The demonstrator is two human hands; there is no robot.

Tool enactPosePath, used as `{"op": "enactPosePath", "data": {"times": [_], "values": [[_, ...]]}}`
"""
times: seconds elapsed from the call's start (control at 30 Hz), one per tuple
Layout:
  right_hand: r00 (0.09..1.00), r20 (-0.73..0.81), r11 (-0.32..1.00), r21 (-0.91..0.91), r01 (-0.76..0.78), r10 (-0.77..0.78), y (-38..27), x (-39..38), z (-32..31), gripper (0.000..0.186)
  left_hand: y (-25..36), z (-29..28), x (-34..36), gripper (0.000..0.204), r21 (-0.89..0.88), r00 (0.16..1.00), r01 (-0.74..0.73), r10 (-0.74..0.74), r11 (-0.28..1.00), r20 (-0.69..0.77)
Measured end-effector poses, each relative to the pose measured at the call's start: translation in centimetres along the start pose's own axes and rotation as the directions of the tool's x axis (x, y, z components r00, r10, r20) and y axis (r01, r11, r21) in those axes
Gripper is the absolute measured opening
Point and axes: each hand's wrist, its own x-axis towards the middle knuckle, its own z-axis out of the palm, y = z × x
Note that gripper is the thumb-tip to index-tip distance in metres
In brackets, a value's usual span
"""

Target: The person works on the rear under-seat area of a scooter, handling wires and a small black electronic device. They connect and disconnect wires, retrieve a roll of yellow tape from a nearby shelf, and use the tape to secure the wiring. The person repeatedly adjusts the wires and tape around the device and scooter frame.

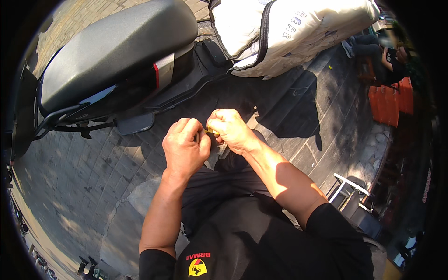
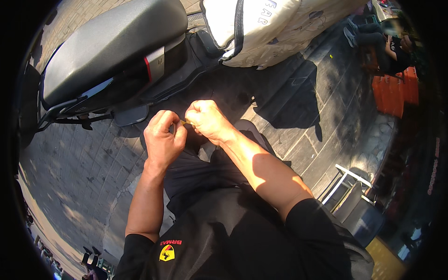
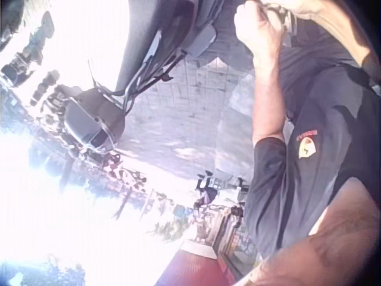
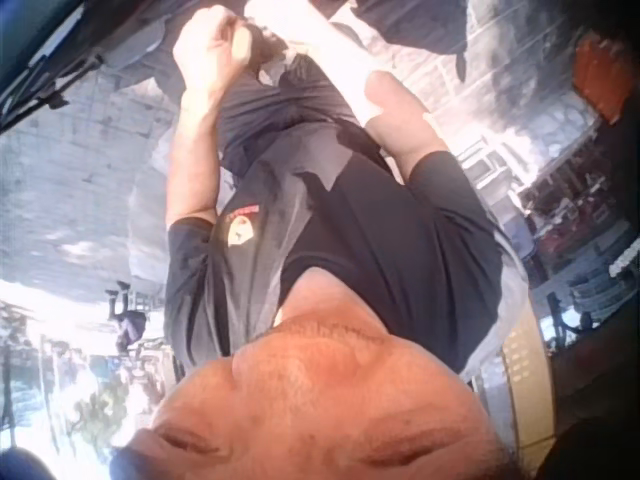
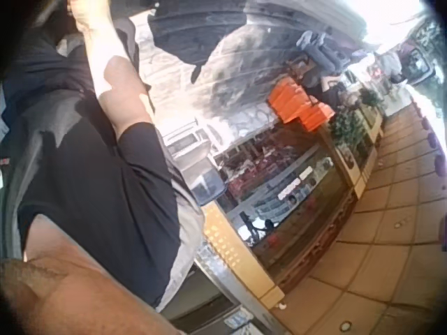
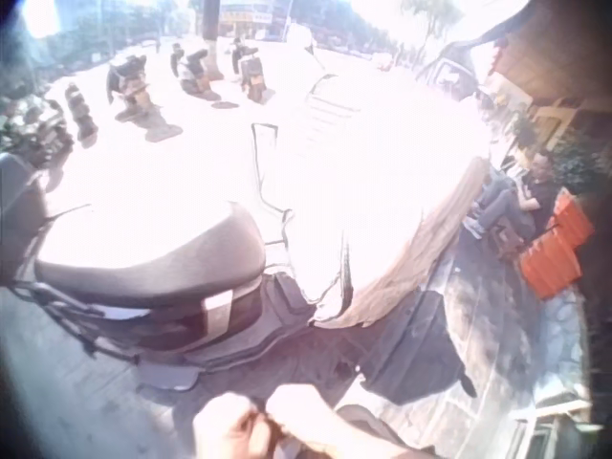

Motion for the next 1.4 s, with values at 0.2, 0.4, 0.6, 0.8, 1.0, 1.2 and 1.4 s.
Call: {"op": "enactPosePath", "data": {"times": [0.2,0.4,0.6,0.8,1.0,1.2,1.4], "values": [[1.0,-0.022,0.991,0.137,-0.007,0.01,-2.9,8.5,-0.7,0.02,-5.3,0.2,3.7,0.019,-0.522,0.796,0.591,-0.549,0.614,0.255],[1.0,0.022,0.999,0.049,0.01,-0.011,-2.4,15.4,-1.4,0.023,-10.1,5.0,7.4,0.019,-0.622,0.812,0.548,-0.535,0.559,0.235],[0.919,0.252,0.949,-0.001,0.315,-0.305,2.0,25.7,-6.0,0.058,-17.7,11.9,10.0,0.044,-0.811,0.69,0.576,-0.469,-0.107,0.552],[0.852,0.358,0.92,0.062,0.387,-0.383,5.2,32.1,-9.8,0.084,-22.7,17.3,12.0,0.013,-0.904,0.825,0.426,-0.416,0.01,0.384],[0.8,0.475,0.9,-0.037,0.435,-0.367,5.1,35.8,-13.2,0.071,-24.7,20.6,13.4,0.013,-0.89,0.885,0.337,-0.426,0.306,0.189],[0.721,0.491,0.774,-0.136,0.618,-0.489,3.4,37.5,-17.3,0.051,-24.3,24.2,14.8,0.017,-0.545,0.905,0.275,-0.405,0.792,-0.132],[0.694,0.619,0.73,-0.271,0.628,-0.368,2.8,39.0,-18.7,0.019,-23.3,25.7,16.6,0.015,-0.449,0.941,0.251,-0.325,0.858,-0.096]]}}
